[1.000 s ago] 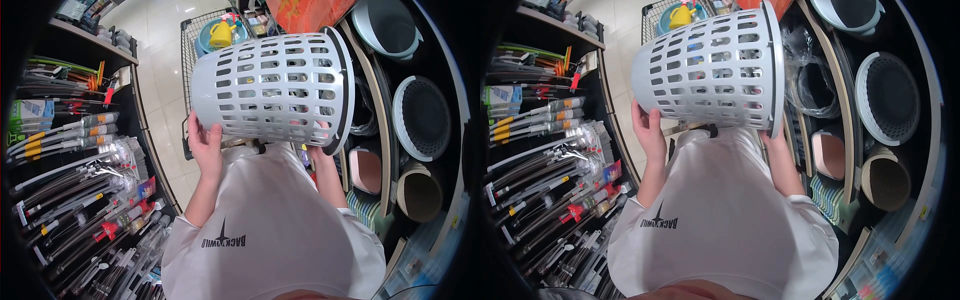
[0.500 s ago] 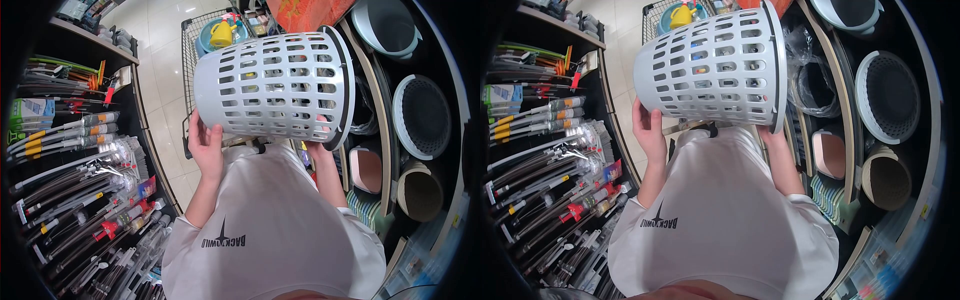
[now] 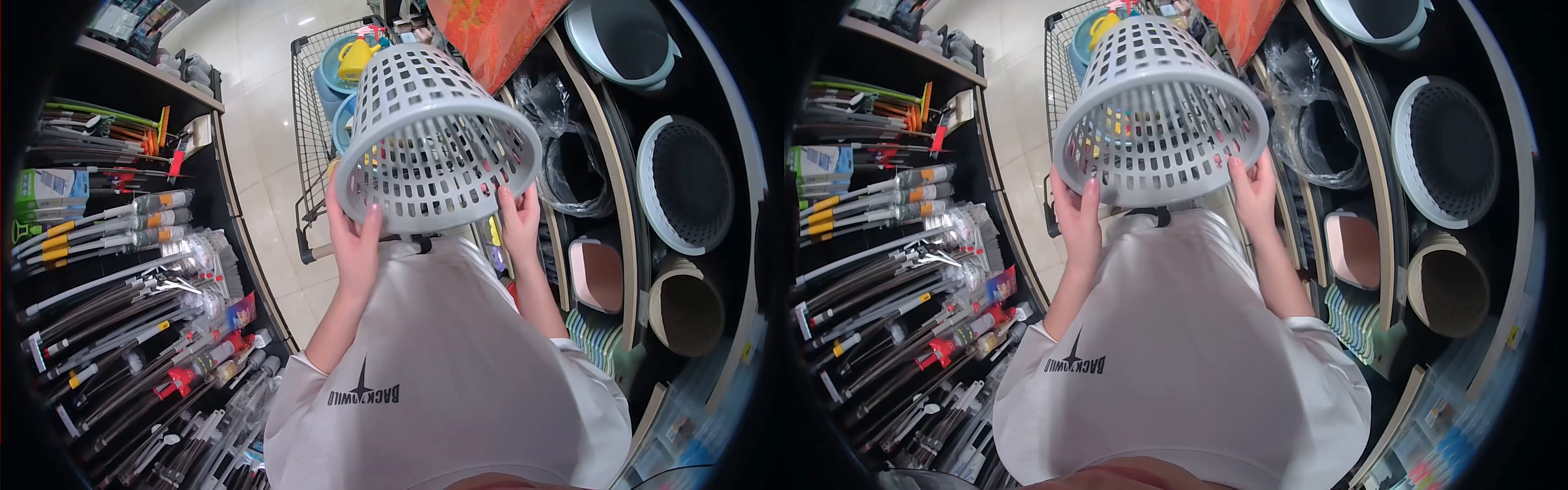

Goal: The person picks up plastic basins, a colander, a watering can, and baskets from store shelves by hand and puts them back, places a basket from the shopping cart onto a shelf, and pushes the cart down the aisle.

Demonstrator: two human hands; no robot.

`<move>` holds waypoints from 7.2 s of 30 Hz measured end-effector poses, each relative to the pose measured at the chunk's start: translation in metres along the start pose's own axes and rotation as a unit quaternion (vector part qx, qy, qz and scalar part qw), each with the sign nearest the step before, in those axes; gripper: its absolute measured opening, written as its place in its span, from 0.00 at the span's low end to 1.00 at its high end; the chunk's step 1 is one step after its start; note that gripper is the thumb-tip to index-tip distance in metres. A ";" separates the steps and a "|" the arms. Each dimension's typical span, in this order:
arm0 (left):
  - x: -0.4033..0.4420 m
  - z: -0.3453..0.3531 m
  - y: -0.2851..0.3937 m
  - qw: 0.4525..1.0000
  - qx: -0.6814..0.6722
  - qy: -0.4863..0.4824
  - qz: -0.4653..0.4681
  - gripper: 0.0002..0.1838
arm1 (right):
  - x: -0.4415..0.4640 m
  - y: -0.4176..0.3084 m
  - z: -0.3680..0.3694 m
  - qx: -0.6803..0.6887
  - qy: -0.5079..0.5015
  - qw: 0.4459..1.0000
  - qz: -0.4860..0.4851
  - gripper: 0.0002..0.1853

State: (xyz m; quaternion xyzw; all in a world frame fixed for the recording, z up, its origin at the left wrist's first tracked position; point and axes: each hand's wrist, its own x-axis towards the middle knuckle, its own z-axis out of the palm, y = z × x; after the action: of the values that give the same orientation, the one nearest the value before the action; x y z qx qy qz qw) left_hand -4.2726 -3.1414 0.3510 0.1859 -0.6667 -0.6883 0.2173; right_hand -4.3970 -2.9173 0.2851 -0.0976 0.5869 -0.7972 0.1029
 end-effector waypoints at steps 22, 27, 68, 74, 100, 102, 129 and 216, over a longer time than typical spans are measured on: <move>0.025 0.033 -0.027 0.969 -0.195 -0.010 -0.151 0.31 | -0.040 -0.010 -0.024 -0.095 -0.073 0.991 0.058 0.21; 0.036 0.036 -0.046 0.980 -0.103 -0.046 -0.162 0.28 | -0.046 -0.017 -0.030 -0.066 0.005 0.993 0.098 0.16; 0.045 0.017 -0.216 0.867 0.343 -0.354 -0.073 0.14 | 0.001 -0.083 -0.180 -0.134 0.411 0.902 -0.003 0.21; 0.039 0.011 -0.218 0.876 0.340 -0.334 -0.081 0.14 | 0.011 -0.088 -0.200 0.126 0.363 0.923 -0.021 0.22; 0.016 -0.063 -0.199 0.884 0.405 -0.219 -0.082 0.14 | 0.045 0.110 -0.057 -0.569 0.006 0.821 -0.052 0.19; 0.015 -0.081 -0.198 0.879 0.425 -0.196 -0.084 0.13 | 0.040 0.161 -0.054 -0.661 0.051 0.748 -0.027 0.28; 0.125 -0.180 -0.183 0.871 0.478 -0.110 0.028 0.06 | 0.177 0.190 0.022 -0.560 0.110 0.820 -0.030 0.18; 0.812 -0.676 -0.185 0.882 0.306 -0.191 -0.304 0.14 | 0.378 0.339 0.587 -0.480 0.388 0.778 0.121 0.17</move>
State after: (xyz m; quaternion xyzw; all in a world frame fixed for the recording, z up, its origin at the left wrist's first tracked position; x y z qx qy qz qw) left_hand -4.5925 -4.1479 0.1658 0.3020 -0.7834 -0.5044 -0.2019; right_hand -4.5809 -3.6584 0.1459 0.2547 0.8905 -0.3642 -0.0978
